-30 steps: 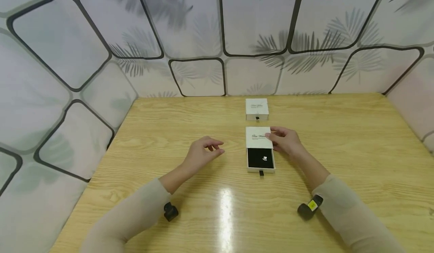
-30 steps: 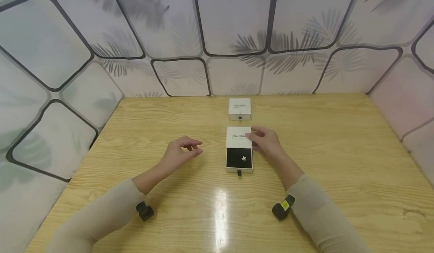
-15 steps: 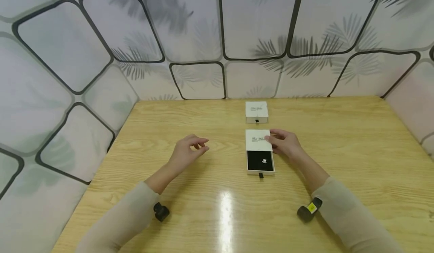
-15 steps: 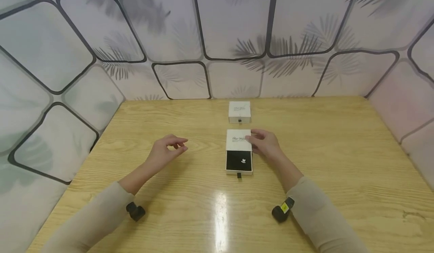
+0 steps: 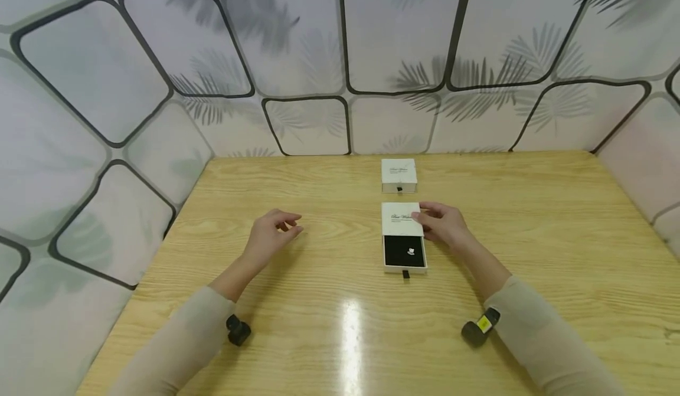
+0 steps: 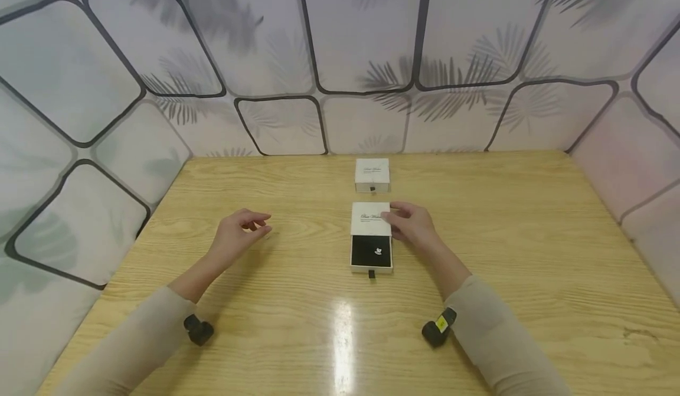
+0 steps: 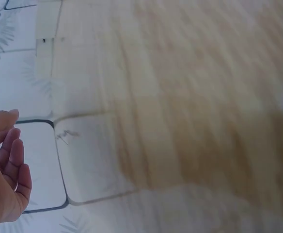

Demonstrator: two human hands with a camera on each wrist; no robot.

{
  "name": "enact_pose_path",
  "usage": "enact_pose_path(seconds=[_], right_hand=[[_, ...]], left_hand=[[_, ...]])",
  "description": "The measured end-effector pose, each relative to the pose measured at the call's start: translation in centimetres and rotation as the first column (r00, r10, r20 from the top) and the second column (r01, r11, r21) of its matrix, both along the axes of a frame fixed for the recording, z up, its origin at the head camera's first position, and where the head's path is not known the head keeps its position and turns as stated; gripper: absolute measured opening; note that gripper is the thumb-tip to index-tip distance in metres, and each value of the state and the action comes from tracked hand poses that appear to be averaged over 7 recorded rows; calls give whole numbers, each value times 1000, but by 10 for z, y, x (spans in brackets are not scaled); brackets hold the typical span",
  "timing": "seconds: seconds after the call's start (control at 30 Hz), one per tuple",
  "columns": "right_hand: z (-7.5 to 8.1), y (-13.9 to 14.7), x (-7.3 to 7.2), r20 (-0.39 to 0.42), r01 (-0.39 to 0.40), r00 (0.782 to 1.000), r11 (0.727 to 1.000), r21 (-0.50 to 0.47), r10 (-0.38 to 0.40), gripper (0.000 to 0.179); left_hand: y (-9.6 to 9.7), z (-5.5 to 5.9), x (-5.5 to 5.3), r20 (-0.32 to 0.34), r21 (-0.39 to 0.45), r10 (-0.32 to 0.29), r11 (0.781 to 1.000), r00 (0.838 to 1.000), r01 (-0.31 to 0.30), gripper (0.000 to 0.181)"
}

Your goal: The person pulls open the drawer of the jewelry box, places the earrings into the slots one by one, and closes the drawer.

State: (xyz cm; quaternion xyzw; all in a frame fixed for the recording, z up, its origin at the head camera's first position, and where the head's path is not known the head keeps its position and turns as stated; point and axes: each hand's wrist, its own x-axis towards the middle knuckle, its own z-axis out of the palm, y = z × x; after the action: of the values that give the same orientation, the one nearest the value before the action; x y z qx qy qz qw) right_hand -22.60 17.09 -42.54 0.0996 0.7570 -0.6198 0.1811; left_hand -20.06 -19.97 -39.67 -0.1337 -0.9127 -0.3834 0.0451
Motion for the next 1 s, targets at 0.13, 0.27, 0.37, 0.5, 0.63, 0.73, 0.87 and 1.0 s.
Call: enact_pose_path(seconds=[0.13, 0.27, 0.37, 0.5, 0.63, 0.73, 0.87, 1.0], right_hand=[[-1, -1, 1, 6, 0, 1000, 1000, -13, 0, 64], [-4, -1, 0, 5, 4, 1000, 1000, -6, -4, 63], [-5, 0, 0, -5, 1, 1000, 1000, 10, -1, 63], [-5, 2, -1, -7, -7, 1000, 1000, 17, 8, 63], [-5, 2, -1, -3, -5, 1000, 1000, 22, 5, 63], [-4, 2, -1, -3, -6, 1000, 1000, 26, 6, 64], [-3, 2, -1, -8, -12, 1000, 1000, 25, 12, 64], [-2, 1, -1, -12, -16, 1000, 1000, 19, 16, 64]], left_hand=[[-7, -5, 0, 41, -32, 17, 999, 999, -15, 26], [-11, -8, 1, 82, -57, 23, 998, 996, -18, 26], [-12, -10, 0, 107, -92, 14, 996, 994, -4, 26], [-12, -13, 0, 129, -157, 4, 987, 992, 17, 26], [-12, -15, -1, 146, -188, -3, 982, 989, 31, 27], [-13, -17, -2, 155, -200, -5, 979, 988, 37, 27], [-12, -20, -3, 178, -202, 17, 979, 984, 20, 27], [-11, -23, -4, 185, -192, 35, 981, 982, 1, 25]])
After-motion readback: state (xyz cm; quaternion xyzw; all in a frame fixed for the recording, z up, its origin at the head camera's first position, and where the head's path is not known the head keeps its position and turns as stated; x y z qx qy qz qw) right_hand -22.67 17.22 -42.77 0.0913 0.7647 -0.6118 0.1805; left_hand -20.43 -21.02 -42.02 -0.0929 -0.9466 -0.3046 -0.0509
